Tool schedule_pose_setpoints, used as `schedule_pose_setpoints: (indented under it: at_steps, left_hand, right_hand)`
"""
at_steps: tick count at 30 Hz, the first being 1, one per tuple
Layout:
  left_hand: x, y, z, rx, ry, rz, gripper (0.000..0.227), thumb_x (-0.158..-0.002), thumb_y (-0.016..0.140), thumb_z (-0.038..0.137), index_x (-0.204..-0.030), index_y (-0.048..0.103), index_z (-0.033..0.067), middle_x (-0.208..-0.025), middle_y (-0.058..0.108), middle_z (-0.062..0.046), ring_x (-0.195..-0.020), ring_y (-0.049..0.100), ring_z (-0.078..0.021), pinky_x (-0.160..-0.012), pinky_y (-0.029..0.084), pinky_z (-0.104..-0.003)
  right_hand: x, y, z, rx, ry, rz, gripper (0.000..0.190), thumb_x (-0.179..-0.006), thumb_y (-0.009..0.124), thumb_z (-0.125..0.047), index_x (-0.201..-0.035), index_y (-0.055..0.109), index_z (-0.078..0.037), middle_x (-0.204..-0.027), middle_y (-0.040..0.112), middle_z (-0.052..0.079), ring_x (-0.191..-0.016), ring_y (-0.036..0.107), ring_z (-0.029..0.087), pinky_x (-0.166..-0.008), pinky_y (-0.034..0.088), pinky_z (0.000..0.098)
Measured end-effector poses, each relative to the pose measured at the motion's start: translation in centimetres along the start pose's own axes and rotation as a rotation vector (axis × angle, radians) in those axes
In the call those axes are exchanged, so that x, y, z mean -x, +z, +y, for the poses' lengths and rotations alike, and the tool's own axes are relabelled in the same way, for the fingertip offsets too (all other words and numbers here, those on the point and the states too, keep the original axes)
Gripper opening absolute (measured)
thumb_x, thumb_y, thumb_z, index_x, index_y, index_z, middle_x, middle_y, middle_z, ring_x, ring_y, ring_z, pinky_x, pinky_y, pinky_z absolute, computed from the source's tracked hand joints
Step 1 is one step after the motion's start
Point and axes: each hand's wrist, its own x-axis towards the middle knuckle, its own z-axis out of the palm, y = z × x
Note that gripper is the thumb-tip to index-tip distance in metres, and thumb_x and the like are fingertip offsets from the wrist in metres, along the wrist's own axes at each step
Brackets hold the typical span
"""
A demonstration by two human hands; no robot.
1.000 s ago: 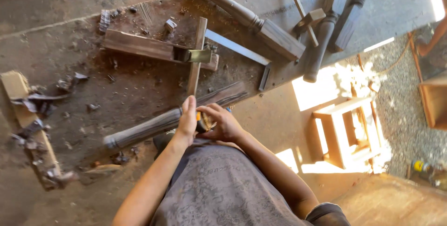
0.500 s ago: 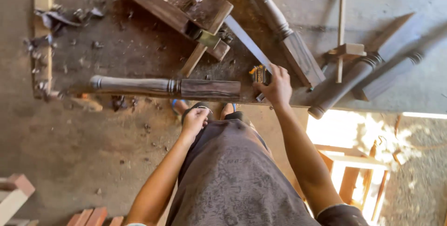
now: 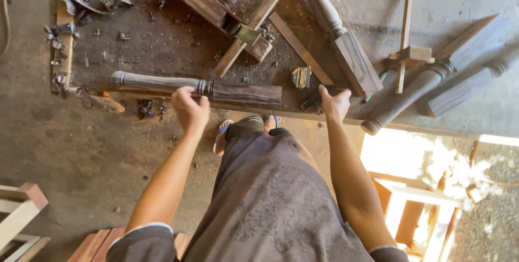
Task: Measuring, planing, and checking dimensions of wooden furniture legs using hand tools.
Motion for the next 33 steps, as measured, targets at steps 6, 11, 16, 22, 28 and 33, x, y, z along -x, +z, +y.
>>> schedule_pose_setpoints:
  at_steps: [6, 11, 16, 22, 28, 33]
  left_hand:
    - [-3.8, -2.3, 1.0, -0.416, 0.512, 0.041, 0.078, -0.069, 0.076, 0.011, -0.142, 0.05, 0.0116, -0.138, 0.053, -0.015, -0.132, 0.047, -0.0348, -0.11, 0.04, -0.061]
    - [-9.7, -1.7, -2.4, -0.526, 0.668, -0.283, 0.056, -0.089, 0.068, 0.004, -0.14, 0.056, 0.0217, -0.136, 0.058, -0.006, -0.134, 0.049, -0.0319, -0.115, 0.034, -0.063]
    - [-15.4, -3.2, -4.6, -0.503, 0.871, -0.105, 0.049, -0.091, 0.067, 0.01, -0.137, 0.057, 0.0262, -0.14, 0.057, -0.005, -0.141, 0.045, -0.0316, -0.113, 0.032, -0.066]
    - [-7.2, -0.1, -8.6, 0.751, -0.054, 0.081, 0.07, -0.093, 0.071, 0.039, -0.146, 0.044, 0.0032, -0.145, 0.047, -0.022, -0.133, 0.049, -0.0327, -0.112, 0.044, -0.047]
    - [3.5, 2.8, -6.5, 1.202, -0.532, -0.783, 0.061, -0.085, 0.076, 0.051, -0.128, 0.053, 0.0136, -0.119, 0.063, -0.007, -0.105, 0.057, -0.0261, -0.088, 0.049, -0.046]
    - [5.8, 5.1, -6.3, 1.471, -0.601, -0.707, 0.047, -0.09, 0.074, 0.042, -0.125, 0.059, 0.0153, -0.11, 0.067, 0.002, -0.101, 0.06, -0.0194, -0.083, 0.05, -0.04]
  right_hand:
    - [2.7, 0.4, -1.1, -0.014, 0.045, 0.031, 0.061, -0.076, 0.088, -0.044, -0.117, 0.063, -0.006, -0.11, 0.073, 0.022, -0.105, 0.07, 0.039, -0.093, 0.054, 0.0456]
    - [2.5, 3.1, 0.1, 0.012, -0.046, 0.136, 0.063, -0.074, 0.089, -0.039, -0.12, 0.061, -0.006, -0.11, 0.073, 0.023, -0.104, 0.07, 0.04, -0.09, 0.055, 0.0465]
    - [2.5, 4.2, -0.2, 0.053, -0.015, 0.227, 0.066, -0.068, 0.093, -0.031, -0.117, 0.059, -0.001, -0.108, 0.071, 0.024, -0.097, 0.068, 0.04, -0.086, 0.054, 0.0456]
    - [1.8, 0.8, 0.4, -0.881, 0.368, -0.035, 0.026, -0.07, 0.082, -0.003, -0.093, 0.069, -0.004, -0.078, 0.067, 0.003, -0.062, 0.064, 0.013, -0.052, 0.052, 0.0303]
    - [4.3, -5.1, 0.1, -0.465, -0.437, 0.018, 0.016, -0.093, 0.088, -0.007, -0.097, 0.075, 0.002, -0.08, 0.07, 0.0, -0.07, 0.06, 0.006, -0.064, 0.048, 0.0216]
    - [8.5, -10.7, -2.1, -0.501, -0.411, -0.004, 0.01, -0.095, 0.082, -0.003, -0.098, 0.073, 0.001, -0.082, 0.071, 0.001, -0.07, 0.062, 0.007, -0.06, 0.049, 0.0198]
